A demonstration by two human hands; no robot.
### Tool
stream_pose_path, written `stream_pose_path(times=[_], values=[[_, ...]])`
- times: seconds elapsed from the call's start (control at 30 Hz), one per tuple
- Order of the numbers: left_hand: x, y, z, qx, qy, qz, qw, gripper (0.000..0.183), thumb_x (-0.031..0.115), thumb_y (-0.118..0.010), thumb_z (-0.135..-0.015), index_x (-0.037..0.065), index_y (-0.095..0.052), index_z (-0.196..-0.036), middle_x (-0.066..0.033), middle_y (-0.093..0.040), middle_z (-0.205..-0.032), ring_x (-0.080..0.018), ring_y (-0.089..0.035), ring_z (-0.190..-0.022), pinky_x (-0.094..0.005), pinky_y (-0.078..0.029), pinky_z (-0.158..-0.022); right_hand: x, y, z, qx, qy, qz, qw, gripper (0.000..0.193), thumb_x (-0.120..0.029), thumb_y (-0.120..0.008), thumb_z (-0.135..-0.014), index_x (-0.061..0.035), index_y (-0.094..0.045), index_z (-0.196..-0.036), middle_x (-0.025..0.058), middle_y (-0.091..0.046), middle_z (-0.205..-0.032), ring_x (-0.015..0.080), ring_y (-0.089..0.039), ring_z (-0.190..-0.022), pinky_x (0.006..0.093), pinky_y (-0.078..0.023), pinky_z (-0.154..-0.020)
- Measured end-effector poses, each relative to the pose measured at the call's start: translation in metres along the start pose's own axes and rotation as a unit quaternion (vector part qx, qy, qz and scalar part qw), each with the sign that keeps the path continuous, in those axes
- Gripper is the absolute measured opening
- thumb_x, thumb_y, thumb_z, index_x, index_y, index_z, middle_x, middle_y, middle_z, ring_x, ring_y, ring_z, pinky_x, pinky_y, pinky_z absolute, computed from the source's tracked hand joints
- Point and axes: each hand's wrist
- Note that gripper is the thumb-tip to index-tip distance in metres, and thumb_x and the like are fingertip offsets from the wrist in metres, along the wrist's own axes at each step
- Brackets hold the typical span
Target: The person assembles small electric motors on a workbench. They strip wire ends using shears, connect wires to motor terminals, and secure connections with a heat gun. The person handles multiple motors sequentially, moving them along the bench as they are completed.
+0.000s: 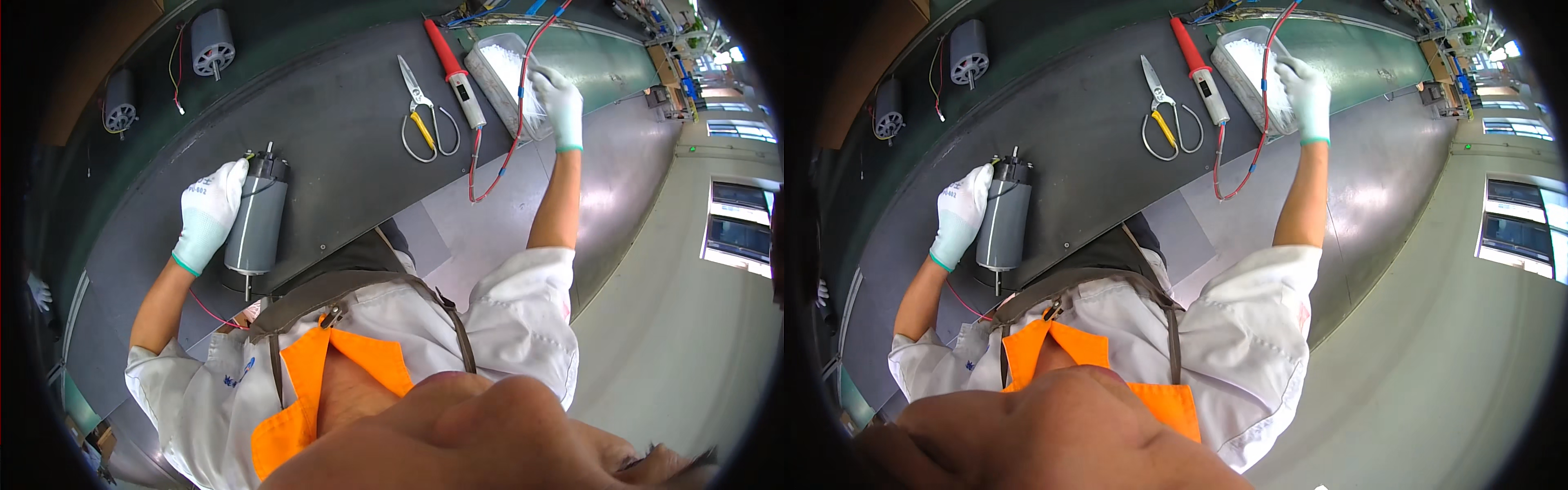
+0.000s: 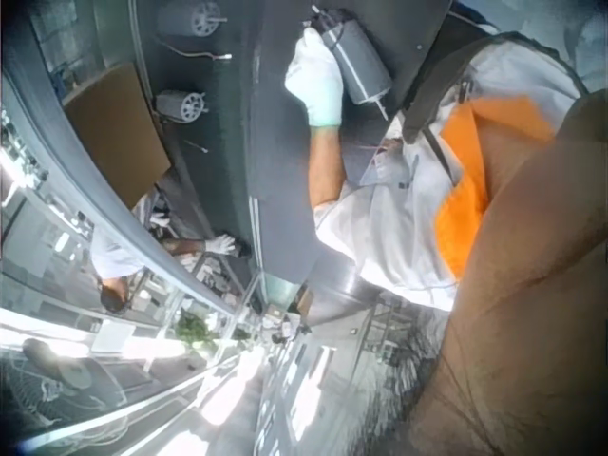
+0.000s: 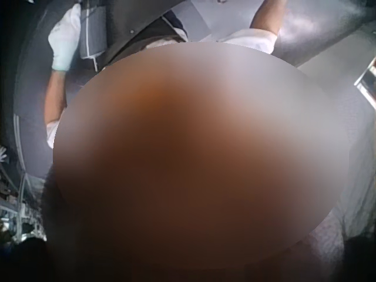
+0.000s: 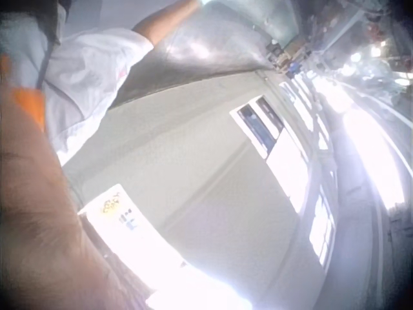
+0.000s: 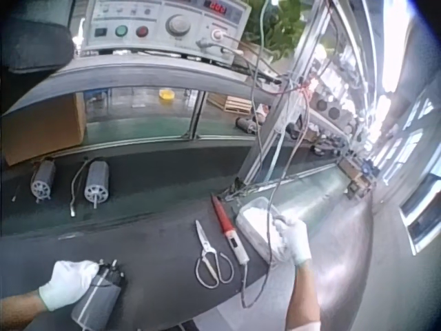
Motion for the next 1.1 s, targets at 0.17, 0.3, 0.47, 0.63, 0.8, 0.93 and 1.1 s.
stream_pose_path(times=[0.17,0.3,0.47,0.63,0.8,0.93,1.1], values=[[0.000,0.004,0.023,0.014,-0.024,-0.041,0.999,0.029,0.027,-0.046,-0.107,0.010,-0.066,-0.117,-0.0127,-0.073,-0.101,-0.0350,-0.071,-0.082,-0.0432,-0.056,-0.070,0.032,-0.045,-0.062,-0.054,0.143,0.253,0.955,0.028,-0.025,-0.069,-0.090,-0.0071,-0.077,-0.109,0.0170,-0.075,-0.098,0.0290,-0.071,-0.096,0.0372,-0.053,-0.087],[0.000,0.006,0.037,0.013,0.023,-0.023,0.999,0.028,0.027,-0.047,-0.107,0.009,-0.066,-0.115,-0.0129,-0.073,-0.100,-0.0350,-0.071,-0.081,-0.0433,-0.056,-0.069,0.047,-0.058,-0.074,-0.063,0.092,0.153,0.982,0.025,-0.028,-0.071,-0.085,-0.0101,-0.079,-0.101,0.0172,-0.074,-0.100,0.0344,-0.069,-0.103,0.0412,-0.052,-0.092],[0.007,0.010,0.035,0.045,-0.048,-0.026,0.998,0.025,0.026,-0.048,-0.107,0.009,-0.065,-0.111,-0.0127,-0.070,-0.090,-0.0353,-0.069,-0.077,-0.0437,-0.055,-0.065,0.037,-0.047,-0.070,-0.014,0.047,0.177,0.983,0.029,-0.025,-0.078,-0.086,-0.0046,-0.078,-0.106,0.0129,-0.076,-0.085,0.0225,-0.071,-0.078,0.0354,-0.054,-0.077],[0.008,0.011,0.032,0.029,-0.030,-0.027,0.999,0.023,0.024,-0.048,-0.107,0.010,-0.065,-0.110,-0.0115,-0.068,-0.088,-0.0334,-0.069,-0.075,-0.0430,-0.054,-0.063,0.034,-0.034,-0.069,0.002,-0.036,0.123,0.992,0.034,-0.034,-0.077,-0.088,-0.0058,-0.078,-0.108,0.0141,-0.074,-0.084,0.0225,-0.070,-0.078,0.0368,-0.053,-0.077],[0.011,0.010,0.024,-0.003,-0.004,-0.001,1.000,0.031,0.029,-0.048,-0.108,0.006,-0.068,-0.111,-0.0203,-0.071,-0.094,-0.0410,-0.068,-0.085,-0.0465,-0.055,-0.072,0.040,-0.034,-0.074,0.003,-0.069,0.003,0.998,0.033,-0.033,-0.076,-0.091,-0.0034,-0.077,-0.106,0.0102,-0.072,-0.075,0.0127,-0.065,-0.066,0.0315,-0.052,-0.065],[0.014,0.013,0.021,-0.022,0.025,0.003,0.999,0.033,0.032,-0.047,-0.108,0.006,-0.068,-0.110,-0.0210,-0.070,-0.093,-0.0417,-0.068,-0.085,-0.0477,-0.054,-0.071,0.032,-0.034,-0.063,0.001,-0.081,-0.140,0.987,0.025,-0.021,-0.072,-0.095,0.0023,-0.072,-0.105,0.0051,-0.068,-0.071,0.0059,-0.058,-0.056,0.0227,-0.047,-0.051],[0.001,-0.004,0.017,0.008,-0.005,-0.025,1.000,0.027,0.030,-0.046,-0.108,0.011,-0.065,-0.106,-0.0137,-0.068,-0.086,-0.0367,-0.069,-0.076,-0.0457,-0.054,-0.064,0.023,-0.029,-0.050,0.014,-0.054,-0.286,0.957,0.029,-0.004,-0.066,-0.097,0.0086,-0.061,-0.123,0.0110,-0.072,-0.094,0.0131,-0.069,-0.071,0.0233,-0.057,-0.055]])
Point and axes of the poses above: each hand's wrist, its own z-axis away from the middle knuckle, its own y-axis out of the back of the hand, x = y × z
